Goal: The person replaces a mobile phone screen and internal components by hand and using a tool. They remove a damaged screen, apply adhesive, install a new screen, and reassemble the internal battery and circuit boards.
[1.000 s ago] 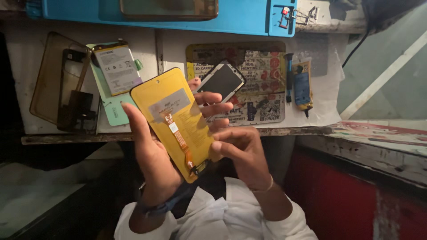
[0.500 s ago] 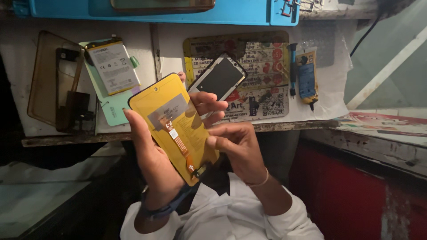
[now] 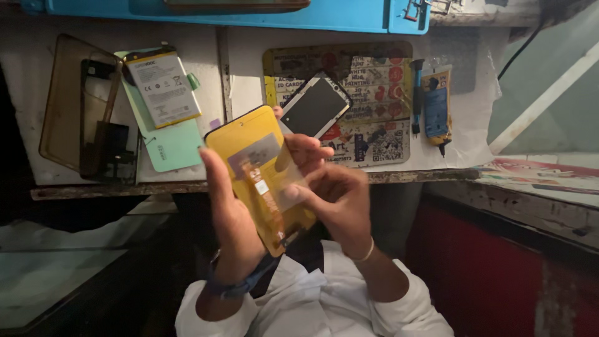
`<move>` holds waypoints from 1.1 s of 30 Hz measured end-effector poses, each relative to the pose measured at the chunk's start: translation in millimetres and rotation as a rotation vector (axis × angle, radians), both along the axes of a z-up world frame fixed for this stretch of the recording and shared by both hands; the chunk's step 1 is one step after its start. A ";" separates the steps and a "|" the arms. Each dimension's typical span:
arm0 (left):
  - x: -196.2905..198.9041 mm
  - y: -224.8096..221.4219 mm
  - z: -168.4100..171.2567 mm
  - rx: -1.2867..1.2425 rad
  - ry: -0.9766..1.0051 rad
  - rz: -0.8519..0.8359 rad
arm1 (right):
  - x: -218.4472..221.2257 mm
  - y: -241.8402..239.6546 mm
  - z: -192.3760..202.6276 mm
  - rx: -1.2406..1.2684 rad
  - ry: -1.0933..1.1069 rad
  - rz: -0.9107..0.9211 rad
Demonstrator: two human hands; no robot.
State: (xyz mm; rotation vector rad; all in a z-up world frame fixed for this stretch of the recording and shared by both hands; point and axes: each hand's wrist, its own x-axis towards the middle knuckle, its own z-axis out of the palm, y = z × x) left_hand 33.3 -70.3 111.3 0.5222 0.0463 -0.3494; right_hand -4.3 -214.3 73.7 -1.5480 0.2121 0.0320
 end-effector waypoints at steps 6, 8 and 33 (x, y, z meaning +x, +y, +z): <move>4.5 1.3 -2.2 0.002 0.097 -0.042 | 14.0 2.2 30.5 -0.596 -0.538 -0.106; 4.1 3.5 -4.9 0.049 0.092 -0.100 | 17.4 -5.6 33.9 -0.674 -0.667 -0.046; 30.5 35.7 4.8 0.274 -0.197 -0.111 | 4.6 -115.4 20.4 -0.066 -0.453 -0.161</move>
